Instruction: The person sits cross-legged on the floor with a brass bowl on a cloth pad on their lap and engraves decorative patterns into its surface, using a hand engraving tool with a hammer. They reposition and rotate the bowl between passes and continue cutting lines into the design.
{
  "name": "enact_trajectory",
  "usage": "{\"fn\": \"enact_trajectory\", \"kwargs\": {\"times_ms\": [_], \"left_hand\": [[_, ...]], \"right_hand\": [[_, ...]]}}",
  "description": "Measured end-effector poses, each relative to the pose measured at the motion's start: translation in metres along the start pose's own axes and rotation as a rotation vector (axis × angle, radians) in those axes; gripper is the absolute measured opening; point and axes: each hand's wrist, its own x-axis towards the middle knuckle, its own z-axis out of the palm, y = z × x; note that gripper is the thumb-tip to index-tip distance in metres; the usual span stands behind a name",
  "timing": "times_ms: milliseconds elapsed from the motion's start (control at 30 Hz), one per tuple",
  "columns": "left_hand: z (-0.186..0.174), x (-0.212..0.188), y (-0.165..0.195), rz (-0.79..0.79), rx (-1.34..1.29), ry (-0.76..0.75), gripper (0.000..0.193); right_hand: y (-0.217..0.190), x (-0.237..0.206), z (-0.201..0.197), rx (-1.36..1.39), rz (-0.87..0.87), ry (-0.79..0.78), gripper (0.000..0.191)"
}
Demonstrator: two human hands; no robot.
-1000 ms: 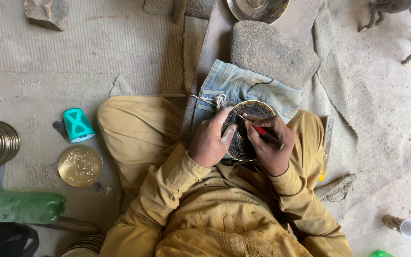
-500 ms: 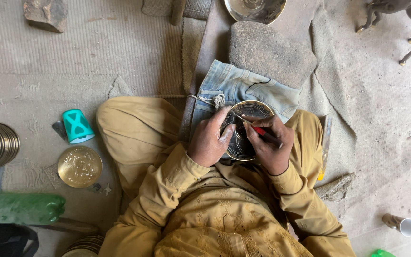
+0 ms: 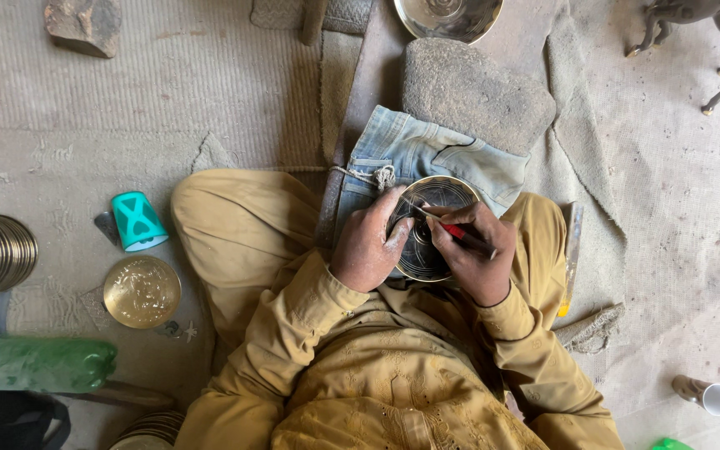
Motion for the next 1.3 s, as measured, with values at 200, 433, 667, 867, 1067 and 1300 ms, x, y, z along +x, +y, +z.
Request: {"fn": "enact_trajectory", "kwargs": {"times_ms": [200, 433, 667, 867, 1067, 1300], "left_hand": [[-0.002, 0.003, 0.003, -0.056, -0.007, -0.028, 0.044], [-0.004, 0.003, 0.005, -0.055, 0.023, -0.025, 0.044], [-0.007, 0.004, 0.010, -0.050, -0.050, -0.037, 0.037], [-0.007, -0.003, 0.010, 0.006, -0.200, 0.045, 0.035], [-0.001, -0.009, 0.008, -0.033, -0.259, -0.020, 0.036], [-0.005, 0.009, -0.003, 0.042, 0.006, 0.007, 0.051]], "right_hand": [[0.000, 0.003, -0.006, -0.072, -0.007, -0.061, 0.013], [0.001, 0.002, -0.004, 0.008, -0.056, -0.060, 0.013], [0.009, -0.007, 0.000, 0.073, -0.189, 0.091, 0.013], [0.002, -0.049, 0.006, 0.081, -0.049, 0.373, 0.017], [0.012, -0.039, -0.003, 0.257, 0.159, 0.360, 0.017], [0.025, -0.002, -0.020, 0.325, 0.189, 0.112, 0.017]]}}
